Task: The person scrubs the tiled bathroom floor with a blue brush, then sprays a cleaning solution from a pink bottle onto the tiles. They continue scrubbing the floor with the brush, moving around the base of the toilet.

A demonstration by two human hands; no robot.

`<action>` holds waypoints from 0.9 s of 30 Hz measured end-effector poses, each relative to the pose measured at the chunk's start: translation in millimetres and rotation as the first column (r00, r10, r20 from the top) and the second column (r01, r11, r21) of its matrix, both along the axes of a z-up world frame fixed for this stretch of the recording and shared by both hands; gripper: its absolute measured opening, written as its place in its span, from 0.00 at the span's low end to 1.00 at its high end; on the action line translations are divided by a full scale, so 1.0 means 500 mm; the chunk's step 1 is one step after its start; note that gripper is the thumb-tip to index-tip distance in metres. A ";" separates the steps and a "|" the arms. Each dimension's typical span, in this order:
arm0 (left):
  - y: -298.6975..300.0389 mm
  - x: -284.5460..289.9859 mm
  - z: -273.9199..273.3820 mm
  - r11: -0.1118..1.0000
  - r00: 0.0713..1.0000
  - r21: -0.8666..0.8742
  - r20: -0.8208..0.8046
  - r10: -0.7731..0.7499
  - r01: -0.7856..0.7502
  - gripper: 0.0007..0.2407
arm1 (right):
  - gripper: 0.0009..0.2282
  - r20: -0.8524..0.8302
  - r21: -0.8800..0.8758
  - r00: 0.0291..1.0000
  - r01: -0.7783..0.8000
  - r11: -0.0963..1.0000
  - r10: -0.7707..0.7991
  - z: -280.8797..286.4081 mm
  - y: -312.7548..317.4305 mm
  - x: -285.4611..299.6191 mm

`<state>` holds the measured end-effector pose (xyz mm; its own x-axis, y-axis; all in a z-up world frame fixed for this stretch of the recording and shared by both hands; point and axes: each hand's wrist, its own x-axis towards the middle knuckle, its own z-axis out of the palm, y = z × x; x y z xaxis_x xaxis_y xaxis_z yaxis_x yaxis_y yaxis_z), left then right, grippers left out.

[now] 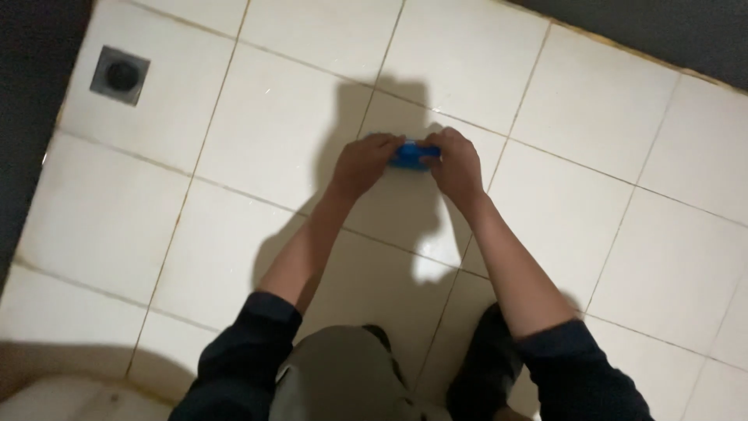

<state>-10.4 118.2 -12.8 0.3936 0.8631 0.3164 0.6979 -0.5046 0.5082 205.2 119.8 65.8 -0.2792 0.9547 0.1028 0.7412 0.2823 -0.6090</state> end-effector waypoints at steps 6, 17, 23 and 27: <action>0.010 -0.127 -0.029 1.000 0.996 -0.022 -0.084 -0.005 0.003 0.18 | 0.11 -0.108 0.034 0.994 -0.010 0.999 0.014 -0.092 0.031 -0.104; -0.012 -0.126 0.019 0.993 0.984 0.110 -0.168 0.051 -0.033 0.16 | 0.10 -0.059 -0.057 0.997 0.038 0.998 -0.042 -0.032 -0.003 -0.131; 0.038 -0.009 0.016 0.994 0.992 -0.042 -0.077 -0.100 0.097 0.14 | 0.11 0.010 -0.074 0.993 0.121 0.990 -0.121 -0.009 -0.011 -0.005; 0.066 0.084 0.042 0.964 0.959 -0.121 -0.129 -0.253 0.238 0.12 | 0.12 0.020 -0.012 0.984 0.178 0.984 -0.177 0.012 -0.041 0.074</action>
<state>31.3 151.1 8.3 0.6318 0.7591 0.1567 0.6276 -0.6197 0.4713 242.2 99.2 71.7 -0.1071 0.9906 0.0853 0.7904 0.1369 -0.5971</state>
